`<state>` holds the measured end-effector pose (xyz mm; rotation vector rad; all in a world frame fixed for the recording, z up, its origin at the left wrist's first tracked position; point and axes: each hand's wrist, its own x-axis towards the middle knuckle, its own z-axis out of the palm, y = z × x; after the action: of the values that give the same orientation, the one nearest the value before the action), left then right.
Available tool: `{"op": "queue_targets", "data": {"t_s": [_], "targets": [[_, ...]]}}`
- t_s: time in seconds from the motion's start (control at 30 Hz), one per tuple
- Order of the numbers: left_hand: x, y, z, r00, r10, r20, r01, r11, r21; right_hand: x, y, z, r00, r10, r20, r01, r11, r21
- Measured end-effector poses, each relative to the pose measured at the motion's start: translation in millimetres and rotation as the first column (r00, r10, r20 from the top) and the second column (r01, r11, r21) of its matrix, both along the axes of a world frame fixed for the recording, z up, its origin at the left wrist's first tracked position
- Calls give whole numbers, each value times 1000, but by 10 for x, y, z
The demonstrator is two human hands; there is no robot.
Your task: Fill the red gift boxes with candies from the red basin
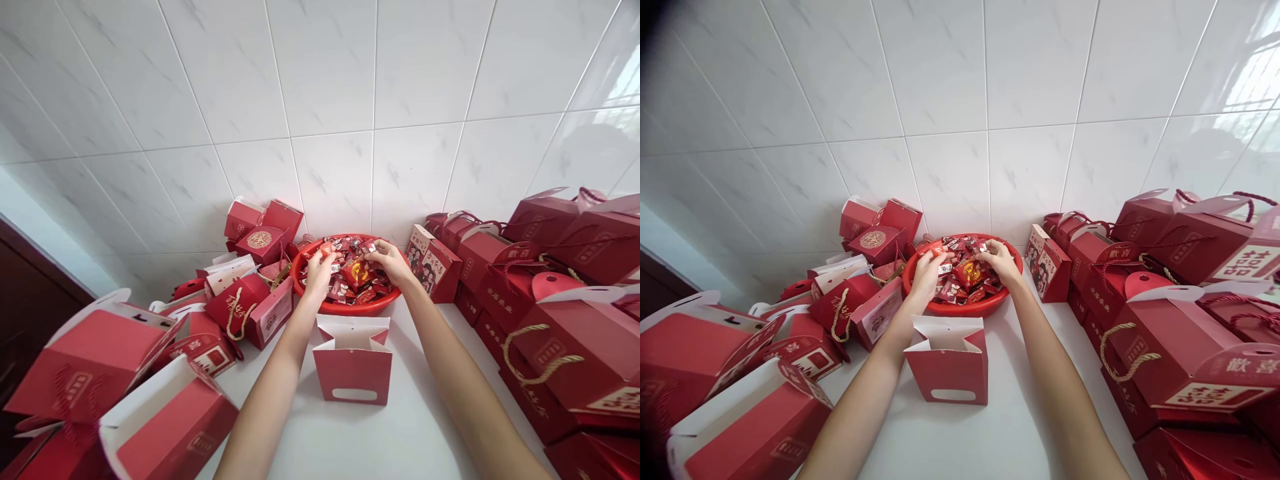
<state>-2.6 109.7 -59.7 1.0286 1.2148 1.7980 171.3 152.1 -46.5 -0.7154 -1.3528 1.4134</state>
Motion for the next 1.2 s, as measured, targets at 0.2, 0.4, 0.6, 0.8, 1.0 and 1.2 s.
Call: {"op": "queue_targets", "data": {"t_s": [0.2, 0.4, 0.6, 0.8, 1.0, 1.2], "targets": [[-63, 107, -114, 992, -61, 113, 60, 998, 16, -5, 10, -7, 1000, 27, -13, -26, 999, 20], [-79, 123, -133, 990, -81, 113, 77, 996, 41, 6, -6, 5, 999, 39, -18, -38, 999, 29], [-37, 60, -32, 989, -84, 118, 68, 988, 140, 10, -46, 57, 997, 48, -61, -48, 999, 1], [18, -29, 80, 967, -120, 225, 112, 993, 47, 5, -179, 66, 995, 62, -75, -65, 997, -41], [51, -78, 125, 962, -154, 226, 160, 987, -9, -54, -238, -16, 975, -57, 216, 41, 996, 80], [77, -84, 123, 970, -133, 204, 132, 991, 17, -98, -297, 15, 917, -268, 297, 149, 918, 368]]}}
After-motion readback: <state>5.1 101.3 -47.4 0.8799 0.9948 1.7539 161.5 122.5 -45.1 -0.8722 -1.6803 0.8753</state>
